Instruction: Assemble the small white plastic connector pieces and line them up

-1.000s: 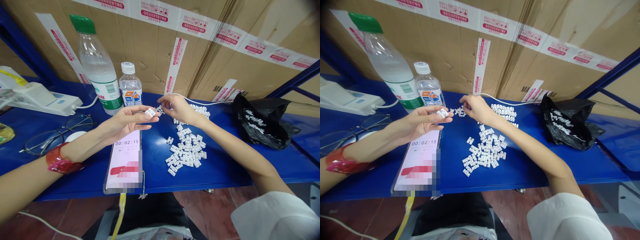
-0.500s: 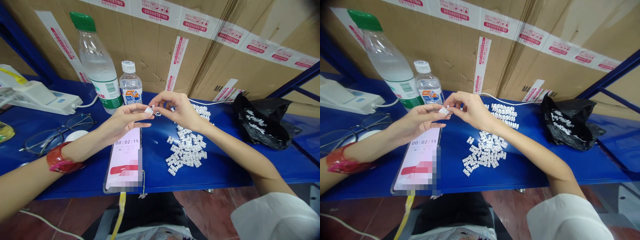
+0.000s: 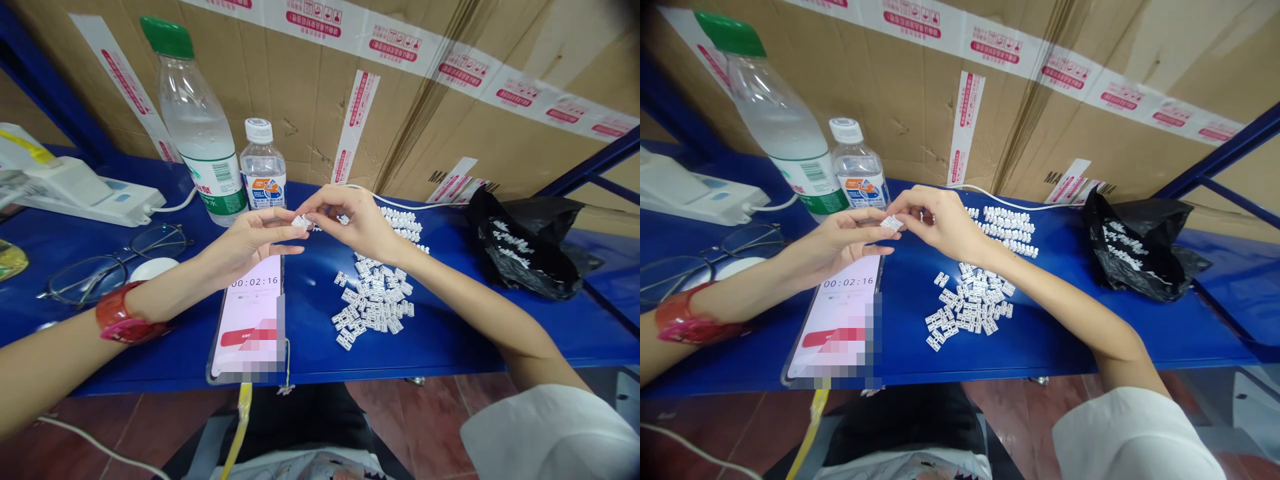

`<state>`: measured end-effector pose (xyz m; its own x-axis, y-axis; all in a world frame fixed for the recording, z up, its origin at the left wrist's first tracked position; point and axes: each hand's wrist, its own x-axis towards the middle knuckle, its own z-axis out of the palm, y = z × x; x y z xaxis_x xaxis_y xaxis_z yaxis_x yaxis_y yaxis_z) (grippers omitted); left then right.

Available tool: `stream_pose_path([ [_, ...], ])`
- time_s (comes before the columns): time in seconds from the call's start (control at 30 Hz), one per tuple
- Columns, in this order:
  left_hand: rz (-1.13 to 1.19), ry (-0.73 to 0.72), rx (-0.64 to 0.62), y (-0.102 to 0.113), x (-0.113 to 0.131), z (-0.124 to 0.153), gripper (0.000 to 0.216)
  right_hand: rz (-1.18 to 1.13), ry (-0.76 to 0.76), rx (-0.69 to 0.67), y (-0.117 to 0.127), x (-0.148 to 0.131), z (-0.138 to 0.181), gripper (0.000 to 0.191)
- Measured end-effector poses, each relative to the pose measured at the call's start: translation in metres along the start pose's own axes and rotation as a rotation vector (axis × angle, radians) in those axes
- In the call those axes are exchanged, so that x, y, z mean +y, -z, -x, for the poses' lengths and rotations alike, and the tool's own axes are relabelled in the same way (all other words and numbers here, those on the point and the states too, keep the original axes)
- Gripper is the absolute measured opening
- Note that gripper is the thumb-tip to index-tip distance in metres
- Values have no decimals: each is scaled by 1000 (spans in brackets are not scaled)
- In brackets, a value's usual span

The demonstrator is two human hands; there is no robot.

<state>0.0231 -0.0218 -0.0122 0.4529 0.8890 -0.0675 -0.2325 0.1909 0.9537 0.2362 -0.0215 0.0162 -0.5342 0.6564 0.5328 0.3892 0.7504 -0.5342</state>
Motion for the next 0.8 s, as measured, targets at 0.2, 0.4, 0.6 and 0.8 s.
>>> stream_pose_path([
  [0.2,22,9,28,-1,2,1,22,-171,-72,-2,4,-1,-3,14],
  [0.4,44,28,20,-2,4,0,21,-383,-115,-29,7,5,-6,11],
  [0.6,66,26,4,-2,4,1,18,-443,-181,-53,9,3,-7,8],
  [0.8,87,41,7,1,3,-3,14,-511,-266,-70,7,5,-7,9],
])
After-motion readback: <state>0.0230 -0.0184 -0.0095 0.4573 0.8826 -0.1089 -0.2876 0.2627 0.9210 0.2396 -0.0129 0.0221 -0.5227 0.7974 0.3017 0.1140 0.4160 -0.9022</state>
